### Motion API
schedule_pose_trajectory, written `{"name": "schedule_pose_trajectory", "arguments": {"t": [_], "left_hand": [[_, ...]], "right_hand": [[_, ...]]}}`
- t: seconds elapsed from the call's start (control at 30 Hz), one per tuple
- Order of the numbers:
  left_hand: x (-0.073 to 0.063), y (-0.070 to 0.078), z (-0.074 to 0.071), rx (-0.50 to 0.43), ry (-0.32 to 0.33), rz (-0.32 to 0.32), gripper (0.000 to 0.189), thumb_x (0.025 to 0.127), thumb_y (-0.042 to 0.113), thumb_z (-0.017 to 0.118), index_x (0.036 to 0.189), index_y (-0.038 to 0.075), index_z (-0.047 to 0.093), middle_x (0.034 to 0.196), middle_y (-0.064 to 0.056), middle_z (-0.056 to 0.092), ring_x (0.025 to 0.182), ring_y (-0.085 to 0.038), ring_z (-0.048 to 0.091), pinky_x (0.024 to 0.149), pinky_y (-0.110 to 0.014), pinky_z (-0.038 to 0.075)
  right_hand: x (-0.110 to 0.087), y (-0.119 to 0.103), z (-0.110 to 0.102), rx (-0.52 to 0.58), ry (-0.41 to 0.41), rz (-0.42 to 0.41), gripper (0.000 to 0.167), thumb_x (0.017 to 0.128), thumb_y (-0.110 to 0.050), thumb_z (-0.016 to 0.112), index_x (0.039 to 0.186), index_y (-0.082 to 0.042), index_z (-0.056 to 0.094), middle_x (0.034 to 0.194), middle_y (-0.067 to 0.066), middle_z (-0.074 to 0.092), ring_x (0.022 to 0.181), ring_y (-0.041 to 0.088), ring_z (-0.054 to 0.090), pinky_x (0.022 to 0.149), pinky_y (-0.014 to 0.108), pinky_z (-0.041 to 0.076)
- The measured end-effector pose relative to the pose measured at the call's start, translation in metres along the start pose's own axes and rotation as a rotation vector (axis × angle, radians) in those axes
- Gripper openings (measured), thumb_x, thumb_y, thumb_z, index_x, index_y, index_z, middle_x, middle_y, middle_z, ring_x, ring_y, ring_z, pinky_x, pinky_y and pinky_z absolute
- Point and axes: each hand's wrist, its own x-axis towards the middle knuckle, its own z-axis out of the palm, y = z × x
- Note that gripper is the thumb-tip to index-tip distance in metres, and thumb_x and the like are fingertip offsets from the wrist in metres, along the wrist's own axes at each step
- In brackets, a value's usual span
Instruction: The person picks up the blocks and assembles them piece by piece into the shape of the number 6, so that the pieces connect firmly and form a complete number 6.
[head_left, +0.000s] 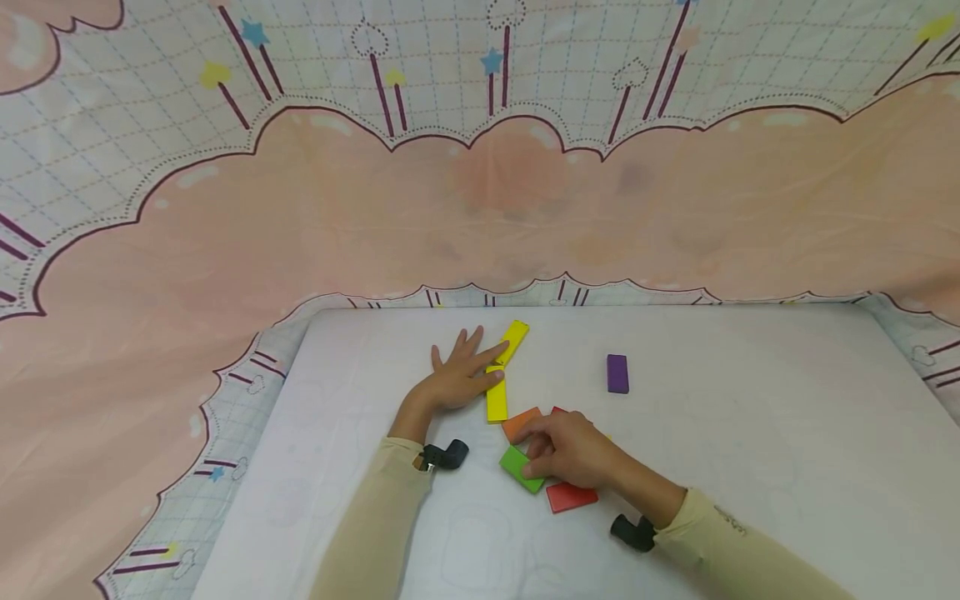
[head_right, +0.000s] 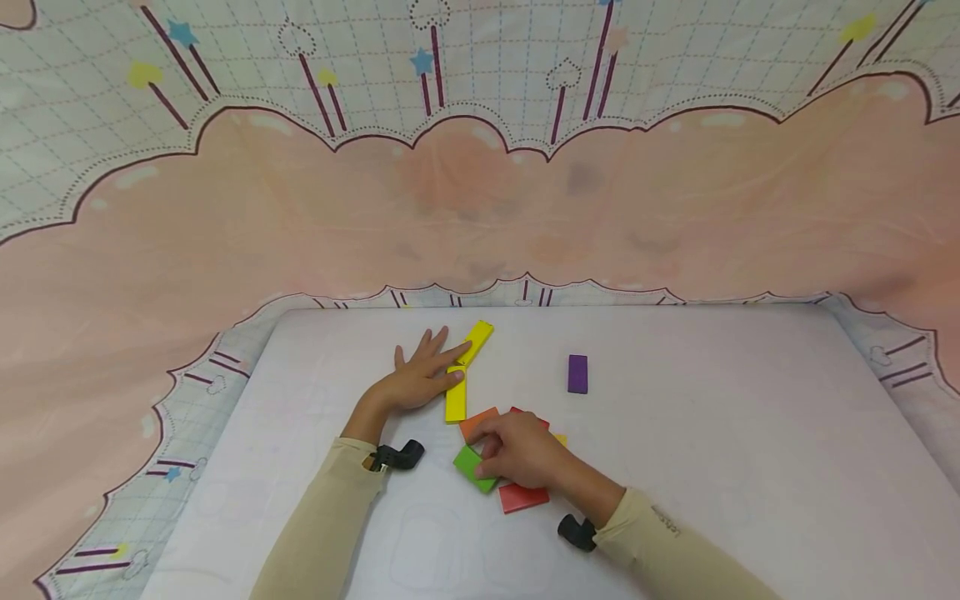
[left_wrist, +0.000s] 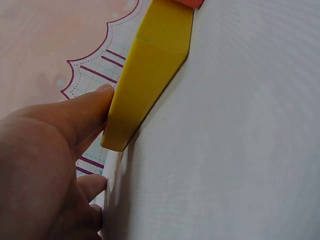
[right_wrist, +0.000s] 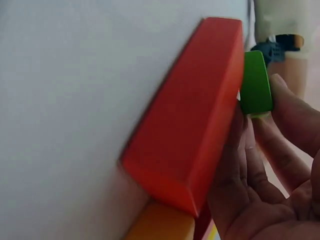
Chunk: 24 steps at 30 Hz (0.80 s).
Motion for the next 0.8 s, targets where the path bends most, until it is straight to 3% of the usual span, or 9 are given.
{"name": "schedule_pose_trajectory", "arguments": {"t": [0.37, 0.8], "left_hand": [[0.0005, 0.0020, -0.0007, 0.013, -0.006, -0.008, 0.059, 0.104, 0.052, 0.048, 0.160, 0.042, 0.030, 0.174, -0.004, -0.003, 0.160, -0.031, -0.015, 0.117, -0.071, -0.019], [0.0003, 0.0030, -0.0018, 0.013, -0.008, -0.016, 0.059, 0.104, 0.051, 0.048, 0.160, 0.042, 0.030, 0.174, -0.004, -0.004, 0.160, -0.031, -0.015, 0.117, -0.071, -0.019]], "right_hand": [[0.0033, -0.0052, 0.0088, -0.066, 0.007, 0.087, 0.036, 0.080, -0.023, 0.088, 0.113, -0.018, 0.075, 0.076, -0.014, 0.068, 0.073, 0.008, 0.061, 0.066, 0.024, 0.049], [-0.0019, -0.0045, 0.0004, -0.109, 0.009, 0.045, 0.033, 0.083, -0.024, 0.085, 0.114, -0.018, 0.076, 0.074, -0.015, 0.065, 0.071, 0.007, 0.059, 0.063, 0.024, 0.049]]}}
